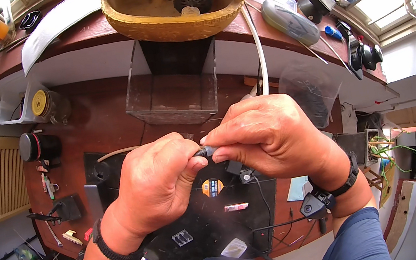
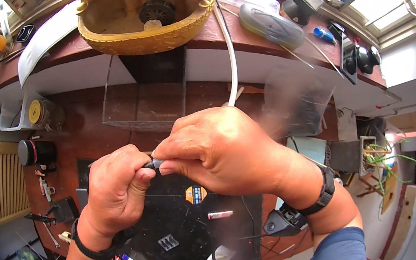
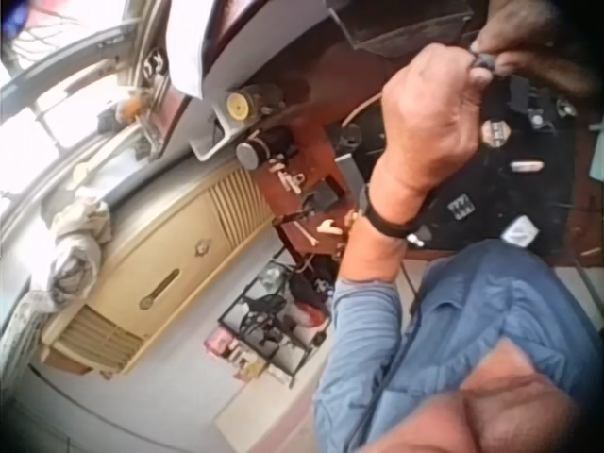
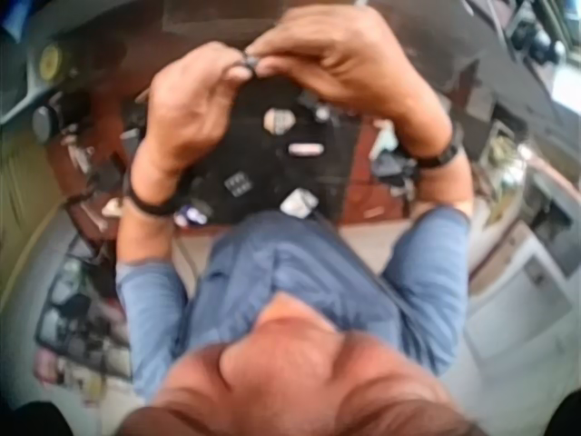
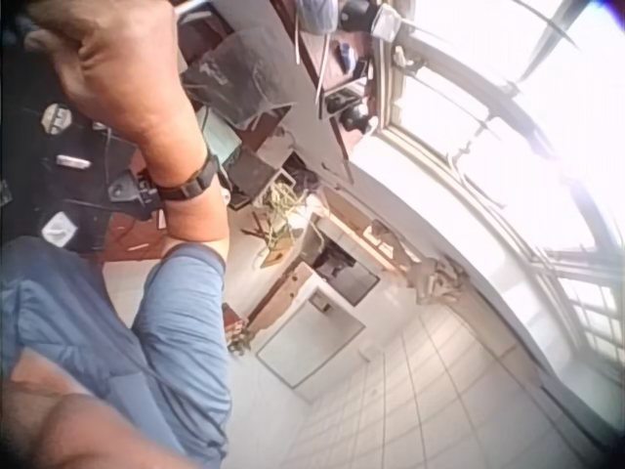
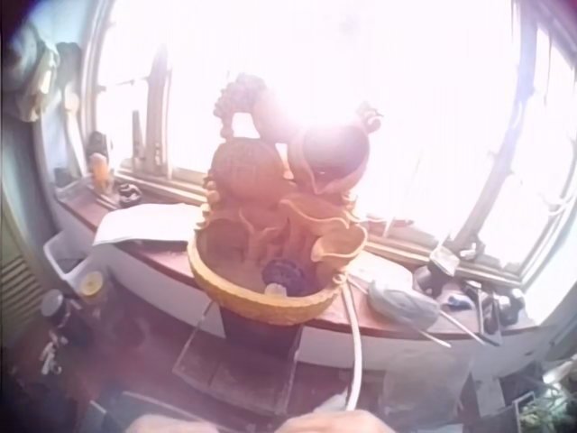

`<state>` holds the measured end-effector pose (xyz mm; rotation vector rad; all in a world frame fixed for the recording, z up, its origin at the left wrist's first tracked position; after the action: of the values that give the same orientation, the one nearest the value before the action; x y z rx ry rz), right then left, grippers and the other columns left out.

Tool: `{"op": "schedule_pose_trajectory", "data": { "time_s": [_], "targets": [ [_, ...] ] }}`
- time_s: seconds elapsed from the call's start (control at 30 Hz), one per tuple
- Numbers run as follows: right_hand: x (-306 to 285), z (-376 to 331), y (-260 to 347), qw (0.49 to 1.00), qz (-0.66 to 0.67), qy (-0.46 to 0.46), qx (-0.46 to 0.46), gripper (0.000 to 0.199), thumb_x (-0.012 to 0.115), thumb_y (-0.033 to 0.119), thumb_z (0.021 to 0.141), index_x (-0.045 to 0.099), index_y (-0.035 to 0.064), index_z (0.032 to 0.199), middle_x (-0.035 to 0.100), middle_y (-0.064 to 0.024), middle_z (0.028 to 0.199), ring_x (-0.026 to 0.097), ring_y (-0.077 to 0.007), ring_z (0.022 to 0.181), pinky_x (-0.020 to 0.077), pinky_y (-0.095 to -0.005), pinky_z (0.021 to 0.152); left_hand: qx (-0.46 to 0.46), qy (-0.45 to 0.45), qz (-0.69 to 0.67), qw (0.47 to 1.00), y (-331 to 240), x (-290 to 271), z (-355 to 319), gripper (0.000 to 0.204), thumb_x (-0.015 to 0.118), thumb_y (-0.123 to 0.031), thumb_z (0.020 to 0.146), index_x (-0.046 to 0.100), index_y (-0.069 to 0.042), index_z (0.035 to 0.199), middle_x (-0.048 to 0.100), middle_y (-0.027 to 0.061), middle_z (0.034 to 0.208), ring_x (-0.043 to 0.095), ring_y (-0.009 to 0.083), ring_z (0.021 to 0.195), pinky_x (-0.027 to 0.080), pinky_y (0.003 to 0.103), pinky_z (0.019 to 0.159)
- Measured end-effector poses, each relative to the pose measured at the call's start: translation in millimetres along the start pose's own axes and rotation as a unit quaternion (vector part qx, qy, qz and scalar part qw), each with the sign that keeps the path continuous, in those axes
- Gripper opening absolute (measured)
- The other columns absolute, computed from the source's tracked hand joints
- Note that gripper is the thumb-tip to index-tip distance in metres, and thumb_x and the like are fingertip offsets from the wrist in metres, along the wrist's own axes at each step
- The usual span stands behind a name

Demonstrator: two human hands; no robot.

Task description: The person assembles a small electronic device by inserting a black cylindrical component into a white tube, then attaching the assembly to a black plastic housing. The person handles the components by hand and secures them together on a cluttered workbench.

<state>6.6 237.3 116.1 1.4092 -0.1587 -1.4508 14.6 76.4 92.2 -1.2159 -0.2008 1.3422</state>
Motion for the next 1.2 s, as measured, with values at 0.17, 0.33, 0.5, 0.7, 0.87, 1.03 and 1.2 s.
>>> {"op": "schedule_pose_trajectory", "data": {
  "time_s": [0.17,0.33,0.5,0.7,0.87,1.03,1.2],
  "targets": [
    [-5.8,3.7,4.2,1.0,0.008,-0.007,-0.012,0.021,0.087,0.011,0.082,0.08,0.007,0.101,0.074,-0.0089,0.081,0.073,-0.0281,0.074,0.0573,-0.0367,0.066,0.01,0.001,0.012,1.0,-1.8,1.9,2.5,0.016,0.078,-0.005,0.091,0.063,-0.004,0.096,0.058,0.0111,0.073,0.059,0.0319,0.06,0.047,0.04,0.052],
    [-3.0,4.1,7.3,0.999,-0.04,0.015,-0.024,0.022,0.087,0.01,0.08,0.08,0.0073,0.101,0.071,-0.0083,0.079,0.07,-0.028,0.071,0.0563,-0.0375,0.064,0.001,0.008,0.031,0.999,-0.8,3.9,0.1,0.016,0.078,-0.006,0.09,0.062,-0.005,0.092,0.057,0.0103,0.072,0.059,0.032,0.059,0.047,0.04,0.052],
    [2.6,-0.6,14.5,0.99,-0.117,0.048,-0.056,0.028,0.086,0.008,0.074,0.079,0.0078,0.101,0.069,-0.0057,0.082,0.068,-0.0273,0.072,0.0547,-0.0388,0.062,0.008,0.08,0.092,0.993,-3.3,2.9,3.3,0.02,0.079,-0.009,0.087,0.059,-0.007,0.084,0.058,0.01,0.071,0.062,0.0326,0.061,0.048,0.042,0.052],
    [7.3,-2.5,15.8,0.987,-0.138,0.065,-0.058,0.031,0.085,0.009,0.072,0.077,0.0077,0.102,0.069,-0.0053,0.085,0.068,-0.0269,0.074,0.0547,-0.0391,0.062,0.01,0.121,0.12,0.985,-4.4,4.0,6.7,0.027,0.082,-0.008,0.078,0.054,-0.007,0.078,0.051,0.0106,0.068,0.056,0.0344,0.059,0.044,0.044,0.051],
    [8.5,-2.6,15.2,0.987,-0.135,0.072,-0.052,0.03,0.085,0.009,0.073,0.077,0.0071,0.101,0.069,-0.0059,0.084,0.068,-0.0271,0.074,0.0546,-0.0394,0.062,0.016,0.123,0.138,0.983,-5.4,5.6,7.8,0.027,0.082,-0.007,0.077,0.055,-0.007,0.077,0.053,0.0102,0.069,0.057,0.0334,0.058,0.045,0.043,0.051],
    [11.2,-3.7,11.4,0.987,-0.139,0.075,-0.042,0.026,0.084,0.008,0.075,0.077,0.0067,0.1,0.069,-0.0066,0.083,0.068,-0.0282,0.074,0.0546,-0.0396,0.063,0.026,0.117,0.165,0.979,-5.7,7.8,9.5,0.024,0.081,-0.006,0.078,0.057,-0.006,0.079,0.054,0.0102,0.07,0.058,0.0324,0.058,0.046,0.042,0.051],
    [4.5,-4.7,-1.3,0.999,-0.041,0.025,0.023,0.024,0.082,0.009,0.083,0.078,0.0052,0.106,0.071,-0.0094,0.084,0.069,-0.0315,0.076,0.0551,-0.0396,0.066,0.029,0.069,0.17,0.983,-5.6,1.1,10.4,0.023,0.079,-0.014,0.087,0.057,-0.008,0.083,0.052,0.0076,0.072,0.061,0.0292,0.062,0.049,0.042,0.053]
  ]
}}
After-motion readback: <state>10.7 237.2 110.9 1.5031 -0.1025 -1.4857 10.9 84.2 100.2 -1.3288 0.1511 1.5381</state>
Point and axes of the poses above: each hand's wrist, its own z-axis towards the middle knuckle, its own x-axis out of the palm, y = z × x, the point moved 7 cm from there along z, towards the middle knuckle
